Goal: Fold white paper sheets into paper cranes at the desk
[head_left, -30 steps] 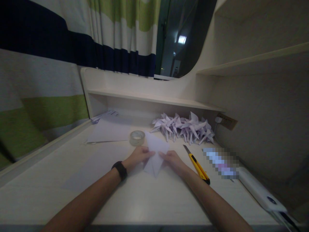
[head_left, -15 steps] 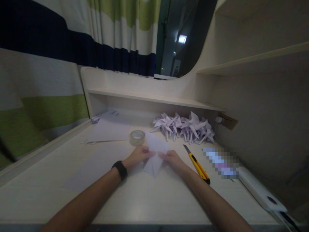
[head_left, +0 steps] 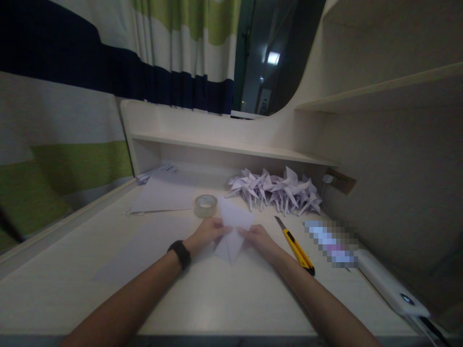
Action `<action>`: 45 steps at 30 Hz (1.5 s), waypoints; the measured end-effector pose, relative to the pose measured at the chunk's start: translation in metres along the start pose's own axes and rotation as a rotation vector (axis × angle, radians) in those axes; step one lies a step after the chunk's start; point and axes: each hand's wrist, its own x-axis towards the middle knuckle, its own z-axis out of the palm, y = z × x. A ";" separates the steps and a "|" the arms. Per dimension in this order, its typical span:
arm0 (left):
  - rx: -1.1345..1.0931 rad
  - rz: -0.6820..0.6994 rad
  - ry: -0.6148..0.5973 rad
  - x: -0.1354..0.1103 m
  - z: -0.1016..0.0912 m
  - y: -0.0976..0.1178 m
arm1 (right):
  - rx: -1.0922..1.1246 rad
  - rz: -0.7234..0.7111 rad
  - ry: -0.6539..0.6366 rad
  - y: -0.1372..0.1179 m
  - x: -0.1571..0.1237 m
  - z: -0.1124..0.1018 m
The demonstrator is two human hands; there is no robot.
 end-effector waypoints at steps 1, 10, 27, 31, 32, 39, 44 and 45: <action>0.001 0.014 -0.005 -0.001 0.000 0.002 | 0.016 0.001 0.008 0.001 0.001 0.000; 0.011 0.000 -0.100 -0.004 0.004 0.010 | 0.146 0.032 0.033 0.010 0.005 -0.006; 0.014 0.087 -0.204 -0.002 0.003 0.007 | 0.178 0.032 0.049 0.006 0.004 -0.006; -0.001 0.058 -0.236 -0.004 0.004 0.008 | 0.198 0.021 0.054 0.005 0.004 -0.006; -0.005 0.043 -0.242 -0.005 0.005 0.008 | 0.206 0.019 0.056 0.005 0.004 -0.006; -0.007 0.035 -0.234 -0.008 0.007 0.014 | 0.219 0.033 0.094 0.005 0.005 -0.004; -0.050 0.014 -0.238 -0.011 0.009 0.021 | 0.179 0.048 0.095 0.003 0.005 -0.002; -0.052 0.009 -0.236 -0.011 0.009 0.021 | 0.172 0.047 0.091 0.002 0.004 -0.001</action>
